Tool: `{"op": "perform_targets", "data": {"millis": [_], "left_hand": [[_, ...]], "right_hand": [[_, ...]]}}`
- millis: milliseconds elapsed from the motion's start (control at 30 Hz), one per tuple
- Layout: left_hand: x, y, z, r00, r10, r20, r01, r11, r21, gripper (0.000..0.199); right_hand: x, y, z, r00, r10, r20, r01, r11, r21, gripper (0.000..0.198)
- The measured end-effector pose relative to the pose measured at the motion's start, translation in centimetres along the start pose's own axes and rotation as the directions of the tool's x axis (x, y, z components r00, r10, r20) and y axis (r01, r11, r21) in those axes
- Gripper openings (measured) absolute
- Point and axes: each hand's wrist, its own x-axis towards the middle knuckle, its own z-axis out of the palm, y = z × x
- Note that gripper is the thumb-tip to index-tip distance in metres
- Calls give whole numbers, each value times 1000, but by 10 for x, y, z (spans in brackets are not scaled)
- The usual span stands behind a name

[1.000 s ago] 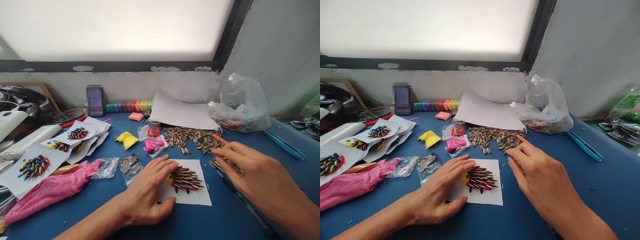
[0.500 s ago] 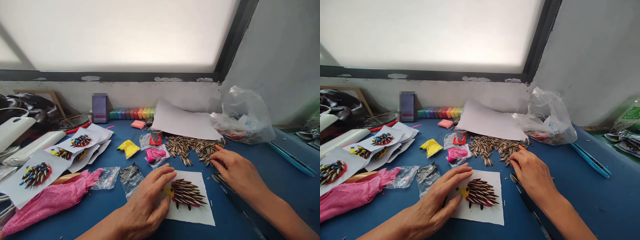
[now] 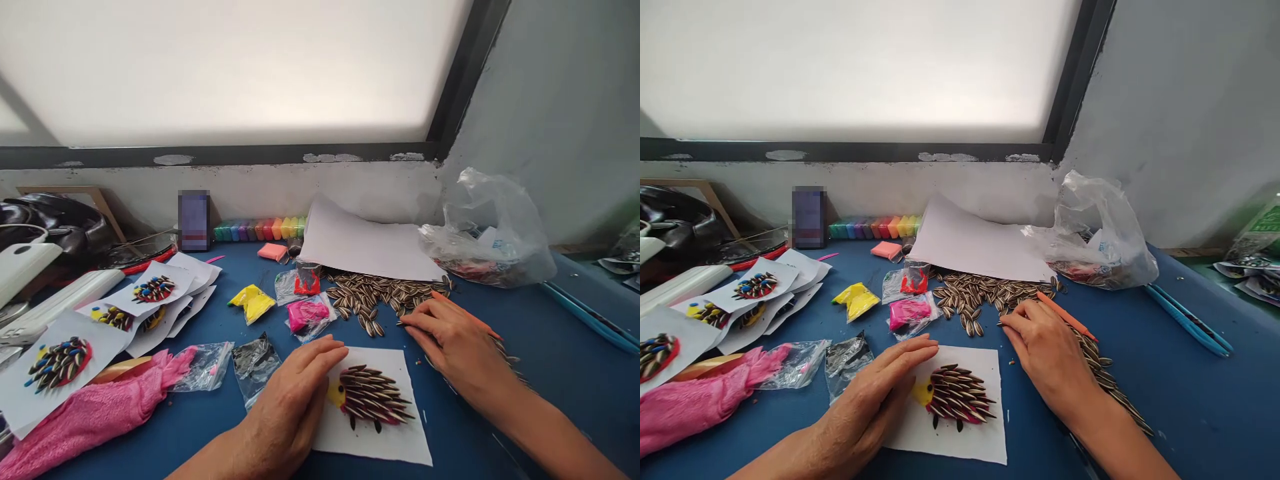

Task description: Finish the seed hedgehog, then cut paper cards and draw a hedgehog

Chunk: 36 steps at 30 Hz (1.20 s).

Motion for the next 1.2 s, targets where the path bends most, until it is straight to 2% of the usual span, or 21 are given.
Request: {"op": "perform_targets", "data": {"millis": [100,267,433,533,667,833,967,1200], "left_hand": [[-1,-5,3,1000,-3,10,2,998,66,49],[2,-2,-1,996,26,89,-39,988,148,52],[3,-1,-2,994,36,102,-52,987,152,54],[2,-2,-2,994,50,96,-64,987,150,55],[3,1,-5,992,25,123,-46,984,170,53],[5,9,-9,990,-24,137,1,986,167,42],[6,12,-12,981,-56,185,26,986,163,45],[6,13,-14,972,-63,225,28,987,156,50]], "right_hand": [[0,0,5,999,-18,27,19,999,-30,17],[-1,0,7,998,-43,49,48,995,-91,22],[-4,-5,-1,997,-30,-74,25,998,-65,22],[-6,-10,-11,994,41,-98,-44,999,-26,21],[-8,-13,-20,988,155,5,-155,987,51,17],[-10,-14,-22,989,138,54,-145,977,155,19],[-15,-18,-24,990,118,73,-125,987,105,18],[-25,-22,-10,973,91,213,-95,995,10,21]]}}
